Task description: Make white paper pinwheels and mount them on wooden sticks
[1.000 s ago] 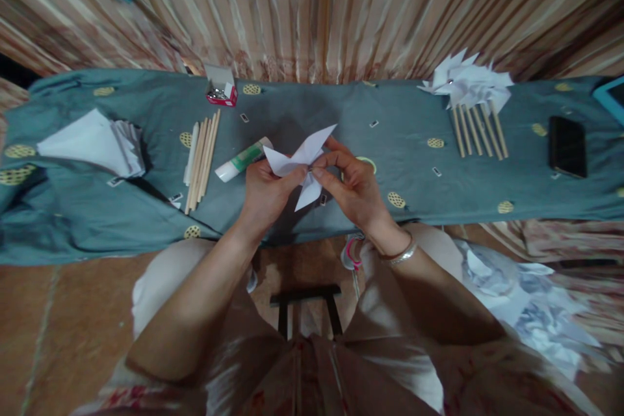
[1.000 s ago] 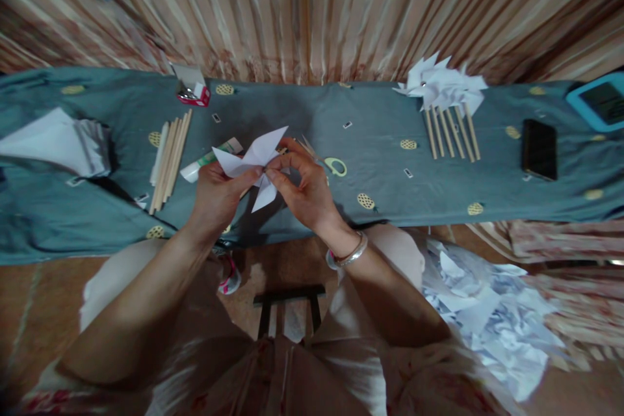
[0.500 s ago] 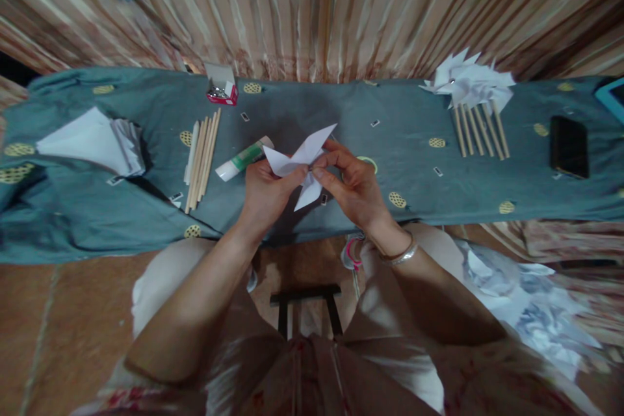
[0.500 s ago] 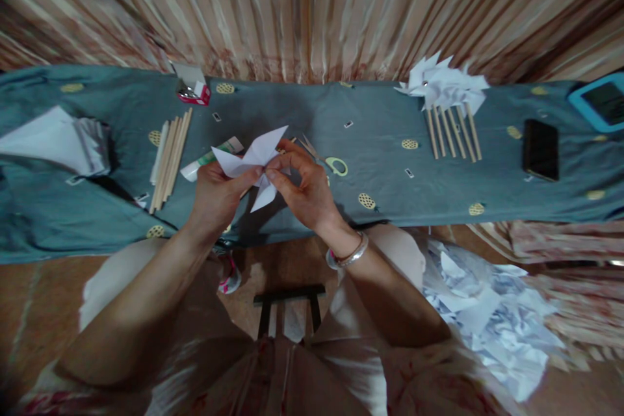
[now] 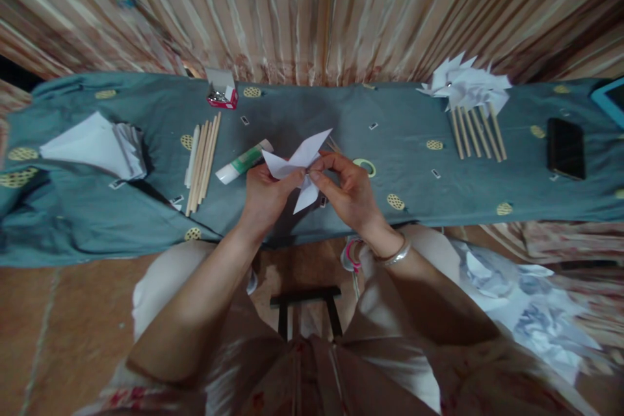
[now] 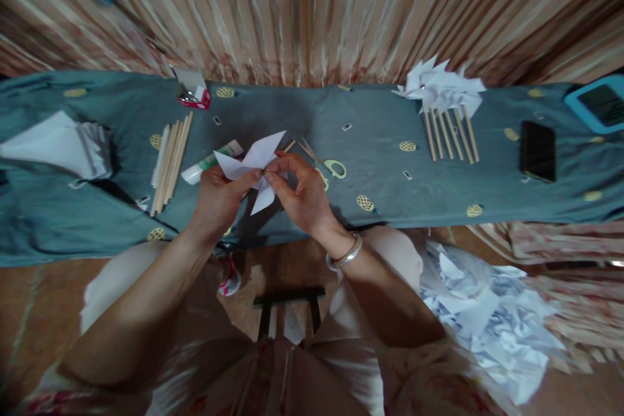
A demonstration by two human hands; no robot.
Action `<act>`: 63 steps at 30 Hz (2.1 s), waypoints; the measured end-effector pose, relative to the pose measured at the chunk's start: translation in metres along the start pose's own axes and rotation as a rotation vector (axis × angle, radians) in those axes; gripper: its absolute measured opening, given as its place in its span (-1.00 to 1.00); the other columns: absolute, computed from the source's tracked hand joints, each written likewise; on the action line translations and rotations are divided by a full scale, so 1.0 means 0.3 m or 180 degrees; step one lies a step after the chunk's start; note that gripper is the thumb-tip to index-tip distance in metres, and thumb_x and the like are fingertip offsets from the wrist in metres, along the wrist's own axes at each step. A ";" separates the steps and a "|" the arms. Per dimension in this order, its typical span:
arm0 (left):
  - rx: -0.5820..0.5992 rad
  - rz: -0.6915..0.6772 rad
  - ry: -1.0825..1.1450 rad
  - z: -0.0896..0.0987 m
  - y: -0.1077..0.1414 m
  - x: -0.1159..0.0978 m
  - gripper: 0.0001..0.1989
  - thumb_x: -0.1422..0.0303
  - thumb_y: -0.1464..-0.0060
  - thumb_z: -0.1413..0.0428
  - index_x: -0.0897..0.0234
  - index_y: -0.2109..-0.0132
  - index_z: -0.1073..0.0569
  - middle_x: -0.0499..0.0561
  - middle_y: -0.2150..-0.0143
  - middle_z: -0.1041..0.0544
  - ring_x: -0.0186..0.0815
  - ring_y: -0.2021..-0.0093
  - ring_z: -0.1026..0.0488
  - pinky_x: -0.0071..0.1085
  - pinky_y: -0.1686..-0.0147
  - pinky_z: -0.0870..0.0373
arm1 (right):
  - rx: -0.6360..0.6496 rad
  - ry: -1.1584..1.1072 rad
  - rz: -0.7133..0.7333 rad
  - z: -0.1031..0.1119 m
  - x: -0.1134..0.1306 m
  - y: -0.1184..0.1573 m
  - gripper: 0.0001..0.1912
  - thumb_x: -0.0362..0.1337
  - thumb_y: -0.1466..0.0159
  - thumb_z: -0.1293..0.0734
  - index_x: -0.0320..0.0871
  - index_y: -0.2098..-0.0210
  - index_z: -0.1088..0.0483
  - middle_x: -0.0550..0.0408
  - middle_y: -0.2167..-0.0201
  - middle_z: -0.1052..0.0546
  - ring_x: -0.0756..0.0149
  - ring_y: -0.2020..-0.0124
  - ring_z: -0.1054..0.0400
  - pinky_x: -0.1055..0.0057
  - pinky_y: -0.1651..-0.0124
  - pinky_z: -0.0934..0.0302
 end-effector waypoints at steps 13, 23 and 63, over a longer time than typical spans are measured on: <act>0.0043 0.0241 0.0236 -0.009 -0.046 0.054 -0.76 0.33 0.38 -0.38 0.32 0.50 -0.54 -0.05 0.52 -0.56 -0.38 0.51 -0.41 -0.45 0.42 -0.38 | -0.0021 -0.0095 -0.0189 -0.015 -0.066 -0.021 -0.87 -0.18 -0.22 -0.37 -0.10 0.40 -0.45 0.09 0.32 -0.57 0.21 0.08 -0.46 0.22 -0.12 -0.24; 0.0067 0.0409 0.0364 -0.025 -0.070 0.079 -0.67 0.32 0.51 -0.47 0.33 0.49 -0.58 0.00 0.49 -0.61 -0.36 0.51 -0.47 -0.42 0.39 -0.46 | 0.0037 -0.0494 -0.0594 -0.012 -0.129 -0.030 -0.84 -0.14 -0.18 -0.38 -0.11 0.37 -0.44 0.13 0.34 -0.56 0.32 0.27 -0.41 0.32 0.10 -0.29; 0.0138 0.0457 0.0163 -0.039 -0.067 0.074 -0.64 0.24 0.49 -0.48 0.31 0.50 -0.57 0.00 0.49 -0.60 -0.30 0.46 -0.49 -0.36 0.36 -0.48 | -0.0090 -0.0672 -0.0916 0.008 -0.141 -0.018 -0.46 -0.19 -0.15 -0.45 -0.01 -0.09 -0.27 0.17 0.33 -0.60 0.26 0.29 -0.53 0.25 0.16 -0.46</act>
Point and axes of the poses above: each hand's wrist, its own y-axis away from the middle knuckle, its own z-axis out of the back of the hand, x = y × z, the point moved 9 cm from there along -y, towards the middle knuckle
